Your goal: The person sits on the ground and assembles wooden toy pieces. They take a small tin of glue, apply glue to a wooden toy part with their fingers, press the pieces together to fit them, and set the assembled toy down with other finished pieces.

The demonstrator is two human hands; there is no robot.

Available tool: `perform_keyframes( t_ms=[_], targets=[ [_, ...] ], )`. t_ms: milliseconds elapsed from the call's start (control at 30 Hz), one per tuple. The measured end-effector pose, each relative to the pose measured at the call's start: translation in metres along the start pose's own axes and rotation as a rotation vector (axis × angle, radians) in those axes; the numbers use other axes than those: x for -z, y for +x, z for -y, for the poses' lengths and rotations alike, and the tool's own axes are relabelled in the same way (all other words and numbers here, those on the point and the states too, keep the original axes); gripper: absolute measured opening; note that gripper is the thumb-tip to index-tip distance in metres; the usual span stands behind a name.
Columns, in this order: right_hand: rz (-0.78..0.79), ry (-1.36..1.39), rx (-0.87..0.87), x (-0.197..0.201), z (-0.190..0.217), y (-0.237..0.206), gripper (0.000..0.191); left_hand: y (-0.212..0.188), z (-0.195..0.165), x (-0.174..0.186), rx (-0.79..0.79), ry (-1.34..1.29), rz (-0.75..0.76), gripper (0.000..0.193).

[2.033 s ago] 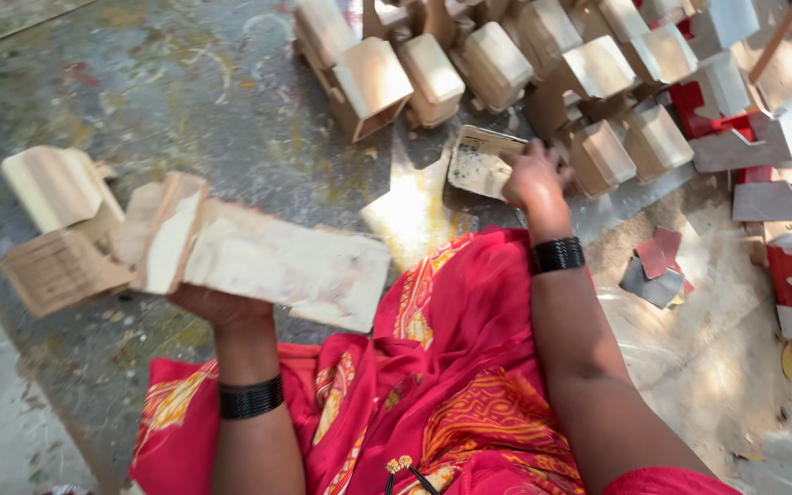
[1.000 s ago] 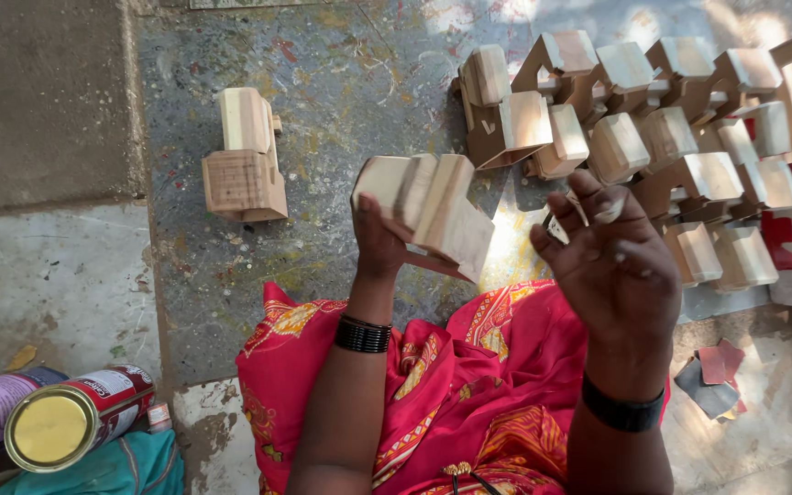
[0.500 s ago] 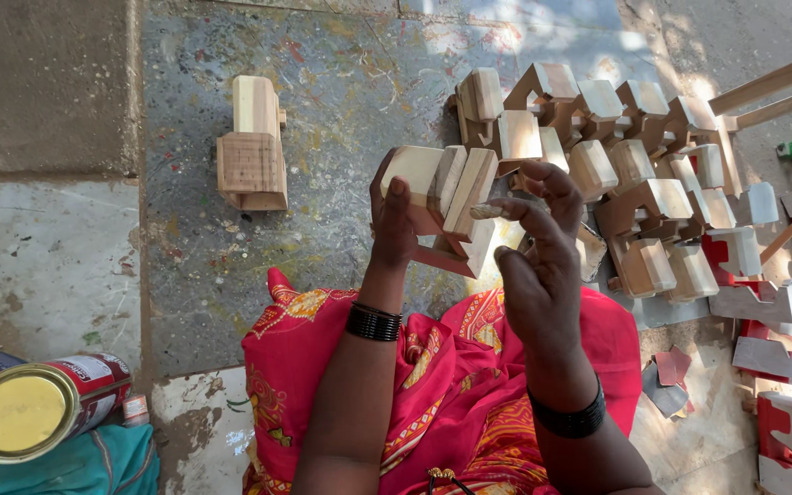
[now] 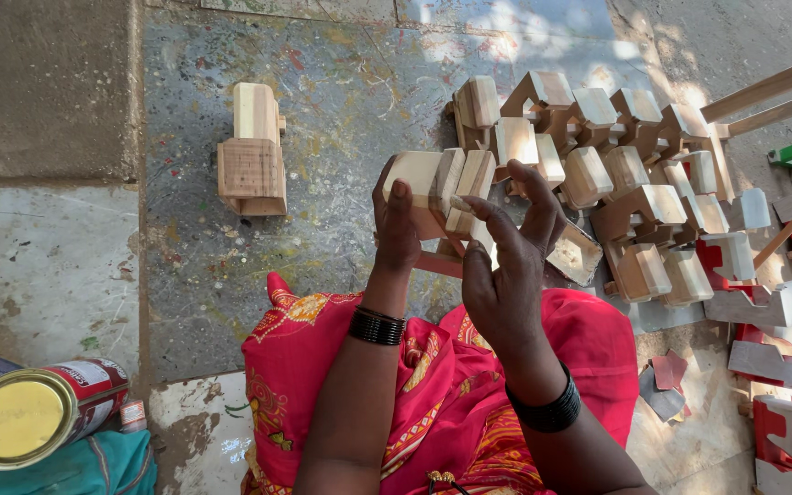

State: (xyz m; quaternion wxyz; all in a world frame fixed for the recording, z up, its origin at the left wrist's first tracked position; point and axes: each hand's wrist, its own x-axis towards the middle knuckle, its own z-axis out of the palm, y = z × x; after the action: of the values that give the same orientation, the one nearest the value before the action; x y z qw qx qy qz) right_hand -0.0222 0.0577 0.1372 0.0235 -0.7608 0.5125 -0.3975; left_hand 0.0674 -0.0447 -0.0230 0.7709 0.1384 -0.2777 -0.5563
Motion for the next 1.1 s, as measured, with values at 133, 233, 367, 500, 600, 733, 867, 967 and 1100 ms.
perform_keyframes(
  t_ms=[133, 233, 367, 500, 600, 733, 867, 967, 1100],
  targets=[
    [0.020, -0.096, -0.005, 0.000, 0.001, 0.003, 0.045, 0.003, -0.007, -0.004, -0.037, 0.076, 0.014, 0.066],
    [0.032, -0.141, 0.002, 0.000, 0.005, 0.007, 0.048, 0.003, -0.009, -0.005, -0.044, 0.104, 0.022, 0.064],
    [0.026, -0.324, 0.079, 0.001, 0.011, 0.005, 0.048, 0.002, -0.009, -0.005, -0.051, 0.113, 0.031, 0.062],
    [0.025, -0.419, 0.167, 0.005, 0.006, 0.000, 0.037, 0.002, -0.007, -0.003, -0.048, 0.091, 0.018, 0.060],
    [0.051, -0.023, -0.009, 0.009, -0.010, 0.008, 0.039, 0.003, -0.006, -0.002, -0.057, 0.121, 0.000, 0.061],
    [0.066, 0.103, -0.061, 0.011, -0.026, 0.024, 0.044, 0.002, -0.005, -0.001, -0.043, 0.101, 0.013, 0.060],
    [0.088, -0.145, 0.033, 0.006, -0.018, 0.021, 0.047, 0.002, -0.004, -0.001, -0.036, 0.092, 0.012, 0.058],
    [0.140, -0.176, 0.006, 0.008, -0.016, 0.013, 0.044, 0.002, -0.004, -0.003, -0.024, 0.104, -0.034, 0.056],
    [0.067, 0.573, -0.128, 0.015, -0.034, 0.014, 0.047, 0.008, -0.003, -0.008, 0.050, 0.161, -0.234, 0.058]
  ],
)
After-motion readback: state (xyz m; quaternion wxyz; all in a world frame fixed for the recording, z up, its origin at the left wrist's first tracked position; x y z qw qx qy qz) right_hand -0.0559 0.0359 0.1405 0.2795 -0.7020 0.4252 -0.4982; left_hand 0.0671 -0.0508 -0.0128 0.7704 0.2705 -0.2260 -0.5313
